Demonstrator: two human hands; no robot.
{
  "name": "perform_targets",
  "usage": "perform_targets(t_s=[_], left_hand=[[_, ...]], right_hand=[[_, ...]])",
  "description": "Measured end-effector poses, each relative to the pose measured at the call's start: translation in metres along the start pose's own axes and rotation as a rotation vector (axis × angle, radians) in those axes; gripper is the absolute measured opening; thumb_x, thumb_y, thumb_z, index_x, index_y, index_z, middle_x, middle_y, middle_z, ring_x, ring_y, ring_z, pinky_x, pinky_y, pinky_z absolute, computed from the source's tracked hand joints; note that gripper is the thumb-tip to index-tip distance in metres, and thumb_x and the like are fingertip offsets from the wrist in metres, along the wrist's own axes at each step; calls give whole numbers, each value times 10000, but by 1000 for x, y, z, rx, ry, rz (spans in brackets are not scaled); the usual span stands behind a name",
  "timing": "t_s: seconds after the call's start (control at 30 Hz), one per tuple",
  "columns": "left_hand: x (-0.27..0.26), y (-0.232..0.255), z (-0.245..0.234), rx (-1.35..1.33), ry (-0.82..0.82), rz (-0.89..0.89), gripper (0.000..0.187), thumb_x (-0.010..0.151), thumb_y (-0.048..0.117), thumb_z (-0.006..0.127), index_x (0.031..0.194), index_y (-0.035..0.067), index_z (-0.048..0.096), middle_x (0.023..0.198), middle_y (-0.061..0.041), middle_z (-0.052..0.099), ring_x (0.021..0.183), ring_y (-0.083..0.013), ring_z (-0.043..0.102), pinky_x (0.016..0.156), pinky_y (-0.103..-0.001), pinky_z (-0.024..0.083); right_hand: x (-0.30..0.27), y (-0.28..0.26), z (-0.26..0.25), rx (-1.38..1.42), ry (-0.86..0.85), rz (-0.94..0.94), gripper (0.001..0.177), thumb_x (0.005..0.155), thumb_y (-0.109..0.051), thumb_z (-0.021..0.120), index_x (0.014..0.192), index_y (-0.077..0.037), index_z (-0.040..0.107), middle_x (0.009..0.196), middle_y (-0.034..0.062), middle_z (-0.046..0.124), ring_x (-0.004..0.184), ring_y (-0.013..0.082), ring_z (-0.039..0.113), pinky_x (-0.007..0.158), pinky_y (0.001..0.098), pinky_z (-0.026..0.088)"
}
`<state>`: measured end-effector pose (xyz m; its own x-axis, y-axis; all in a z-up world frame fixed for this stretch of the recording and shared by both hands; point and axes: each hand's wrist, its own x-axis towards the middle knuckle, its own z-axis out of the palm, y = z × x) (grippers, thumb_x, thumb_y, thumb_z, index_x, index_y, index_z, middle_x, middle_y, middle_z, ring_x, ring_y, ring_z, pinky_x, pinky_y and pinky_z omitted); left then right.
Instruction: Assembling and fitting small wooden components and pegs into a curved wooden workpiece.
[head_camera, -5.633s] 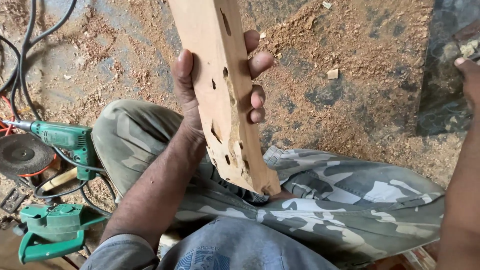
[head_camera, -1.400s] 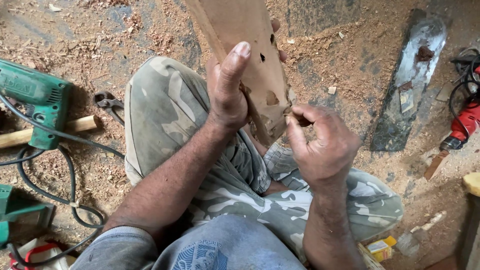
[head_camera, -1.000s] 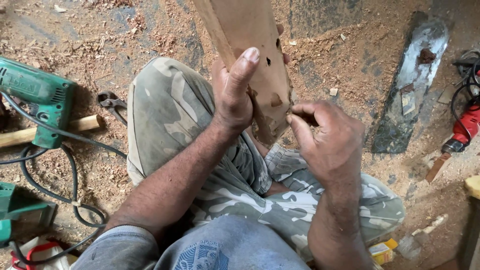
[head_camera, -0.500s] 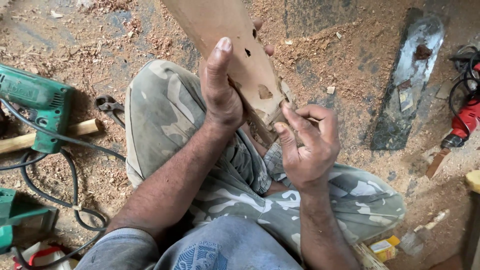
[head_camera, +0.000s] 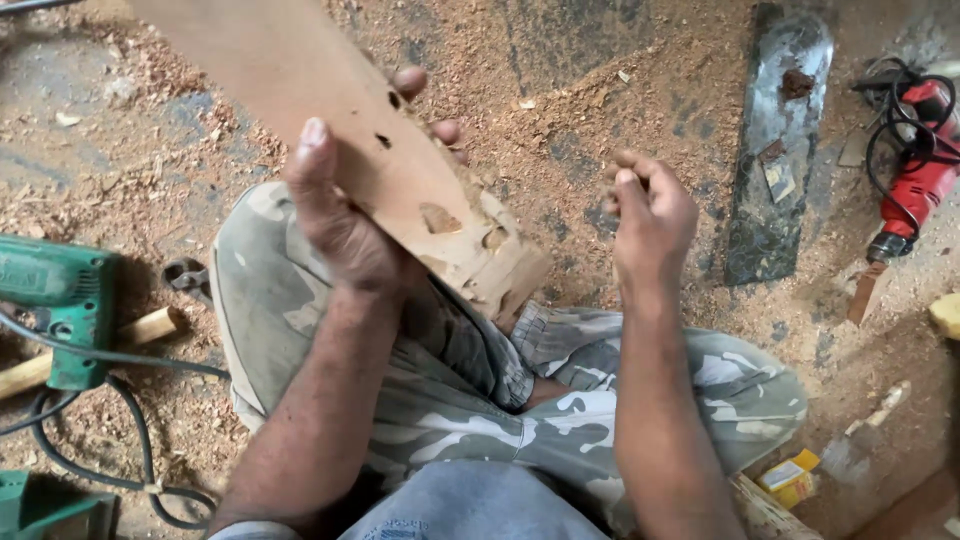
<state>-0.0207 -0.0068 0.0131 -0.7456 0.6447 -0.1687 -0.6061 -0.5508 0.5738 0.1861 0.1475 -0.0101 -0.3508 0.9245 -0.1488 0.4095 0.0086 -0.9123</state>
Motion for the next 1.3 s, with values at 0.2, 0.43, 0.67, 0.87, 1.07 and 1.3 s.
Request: perform_targets(t_s=[0.2, 0.43, 0.67, 0.87, 1.07, 1.3], left_hand=[[3, 12, -9, -59, -55, -39, 736, 1010, 492, 677, 1458, -27, 410, 1217, -215, 564, 948, -292, 660, 814, -436, 622], [5, 15, -10, -68, 54, -113, 713, 963, 504, 656, 1458, 46, 428, 1249, -172, 569, 978, -285, 645, 891, -470, 625], [4, 15, -4, 36, 19, -133, 754, 961, 563, 673, 1475, 68, 430, 1265, -154, 553, 1005, -265, 620, 898, -507, 608], [4, 16, 1, 52, 1, -153, 747, 958, 564, 675, 1462, 71, 426, 1249, -135, 544, 1023, -263, 617, 856, -507, 578], [4, 12, -6, 19, 17, -106, 719, 971, 544, 661, 1459, 64, 440, 1237, -161, 561, 991, -272, 626, 884, -511, 603], [7, 13, 1, 37, 68, -98, 786, 971, 580, 656, 1516, 56, 441, 1258, -184, 570, 994, -286, 639, 868, -505, 597]], right_hand=[[106, 94, -10, -553, 47, 25, 245, 1008, -83, 630, 1231, -91, 733, 1155, 89, 711, 942, 147, 689, 818, 296, 597], [147, 128, -1, -773, -72, -236, 192, 981, -69, 724, 1158, -121, 776, 1096, 134, 662, 978, 233, 625, 841, 339, 586], [132, 139, -28, -577, -5, -170, 63, 975, -32, 669, 1033, -56, 674, 1095, 108, 705, 960, 164, 696, 833, 313, 622], [111, 100, -36, -515, -131, 26, 126, 964, -111, 706, 1082, -67, 691, 1056, 115, 725, 821, 123, 690, 692, 239, 615], [113, 98, -29, -486, -193, 129, 207, 1008, -93, 635, 1198, -84, 718, 1126, 103, 724, 824, 135, 700, 695, 244, 604], [106, 80, -22, -374, -151, 173, 257, 1025, -82, 572, 1259, -71, 679, 1113, 129, 739, 835, 140, 738, 721, 242, 645]])
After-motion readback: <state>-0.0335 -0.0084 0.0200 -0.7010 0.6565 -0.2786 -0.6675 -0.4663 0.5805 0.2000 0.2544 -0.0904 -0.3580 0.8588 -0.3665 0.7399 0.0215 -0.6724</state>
